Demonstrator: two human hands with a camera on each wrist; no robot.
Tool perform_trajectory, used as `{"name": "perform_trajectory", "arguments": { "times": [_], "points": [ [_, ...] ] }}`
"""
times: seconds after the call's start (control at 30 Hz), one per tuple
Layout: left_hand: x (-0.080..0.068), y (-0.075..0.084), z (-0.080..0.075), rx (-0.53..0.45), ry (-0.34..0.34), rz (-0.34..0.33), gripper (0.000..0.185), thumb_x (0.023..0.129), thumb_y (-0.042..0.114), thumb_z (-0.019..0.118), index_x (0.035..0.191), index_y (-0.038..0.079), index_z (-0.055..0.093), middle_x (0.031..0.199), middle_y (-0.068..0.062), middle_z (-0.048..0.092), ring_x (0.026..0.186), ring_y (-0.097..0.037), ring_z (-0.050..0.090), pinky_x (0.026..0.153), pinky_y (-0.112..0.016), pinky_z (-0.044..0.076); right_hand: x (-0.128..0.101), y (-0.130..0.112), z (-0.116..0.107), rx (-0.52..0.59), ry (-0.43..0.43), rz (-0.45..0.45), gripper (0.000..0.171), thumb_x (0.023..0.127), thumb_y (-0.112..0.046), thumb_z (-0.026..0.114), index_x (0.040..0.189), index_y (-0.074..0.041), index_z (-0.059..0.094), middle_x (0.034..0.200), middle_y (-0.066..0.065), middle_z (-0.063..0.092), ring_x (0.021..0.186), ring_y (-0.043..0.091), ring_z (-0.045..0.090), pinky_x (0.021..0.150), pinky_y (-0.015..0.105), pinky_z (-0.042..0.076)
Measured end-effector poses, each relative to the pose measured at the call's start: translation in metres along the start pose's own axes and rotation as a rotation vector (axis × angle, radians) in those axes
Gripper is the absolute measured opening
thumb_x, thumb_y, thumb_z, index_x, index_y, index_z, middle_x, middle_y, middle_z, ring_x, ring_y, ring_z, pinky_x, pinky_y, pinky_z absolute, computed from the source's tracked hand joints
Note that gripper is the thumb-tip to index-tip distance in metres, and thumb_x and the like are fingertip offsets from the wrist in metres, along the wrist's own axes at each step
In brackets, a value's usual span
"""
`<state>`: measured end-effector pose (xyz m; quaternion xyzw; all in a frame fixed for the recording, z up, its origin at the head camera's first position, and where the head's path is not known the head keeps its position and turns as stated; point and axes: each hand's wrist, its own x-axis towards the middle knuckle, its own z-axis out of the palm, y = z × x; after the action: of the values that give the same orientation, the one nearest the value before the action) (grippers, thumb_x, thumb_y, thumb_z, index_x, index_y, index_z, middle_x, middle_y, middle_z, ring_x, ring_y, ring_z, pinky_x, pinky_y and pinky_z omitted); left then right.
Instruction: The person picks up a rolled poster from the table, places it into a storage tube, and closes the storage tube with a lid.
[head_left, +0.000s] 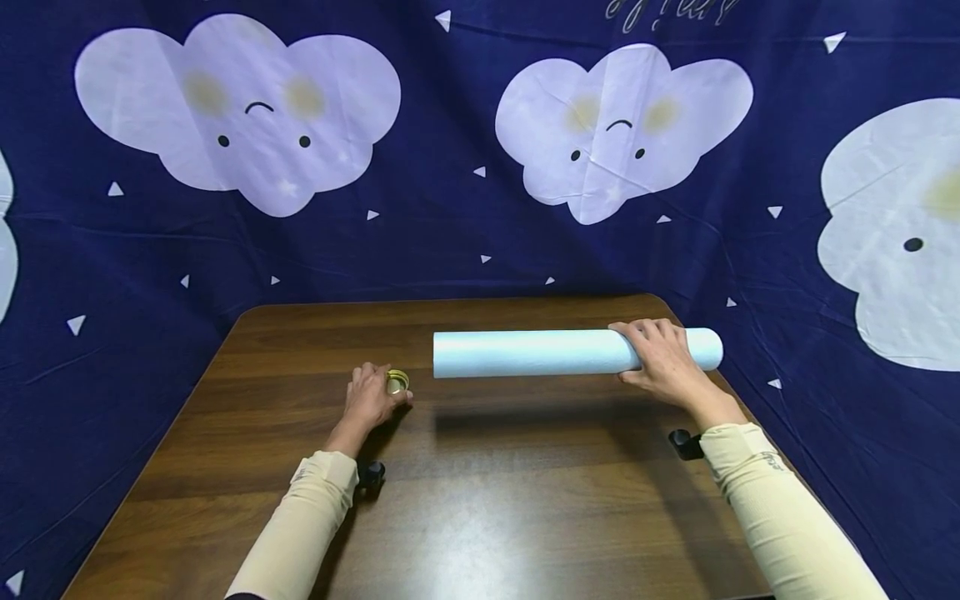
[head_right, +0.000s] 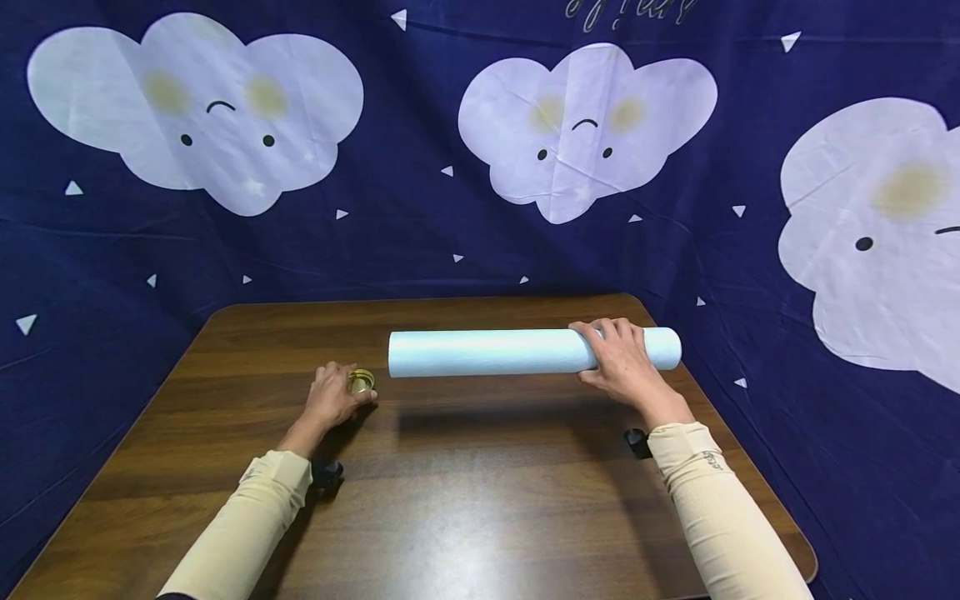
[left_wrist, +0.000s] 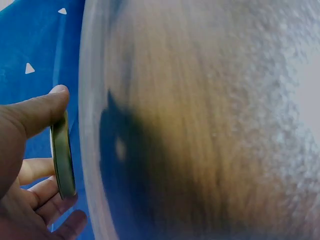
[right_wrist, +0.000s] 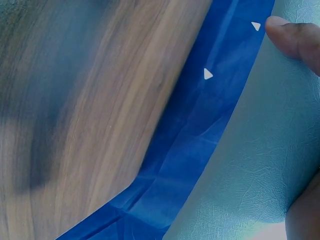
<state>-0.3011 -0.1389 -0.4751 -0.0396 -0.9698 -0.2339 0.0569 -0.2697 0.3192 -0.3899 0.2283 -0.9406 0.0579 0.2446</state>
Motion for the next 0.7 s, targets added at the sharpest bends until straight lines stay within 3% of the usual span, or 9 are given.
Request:
{"name": "perform_trajectory", "arguments": {
  "times": [0.7],
  "points": [
    [-0.007, 0.011, -0.029, -0.140, 0.074, 0.025, 0.071, 0.081, 0.033, 0.071, 0.137, -0.002, 0.044, 0.124, -0.025, 0.046, 0.116, -0.040, 0.039, 0.098, -0.052, 0.035, -0.001, -0.001, -0.006, -0.002, -0.002, 0.001, 0.077, 0.061, -0.022, 0.086, 0.129, -0.015, 0.050, 0.110, 0.016, 0.057, 0.102, 0.042, 0.047, 0.087, 0.056, 0.031]
  ]
}}
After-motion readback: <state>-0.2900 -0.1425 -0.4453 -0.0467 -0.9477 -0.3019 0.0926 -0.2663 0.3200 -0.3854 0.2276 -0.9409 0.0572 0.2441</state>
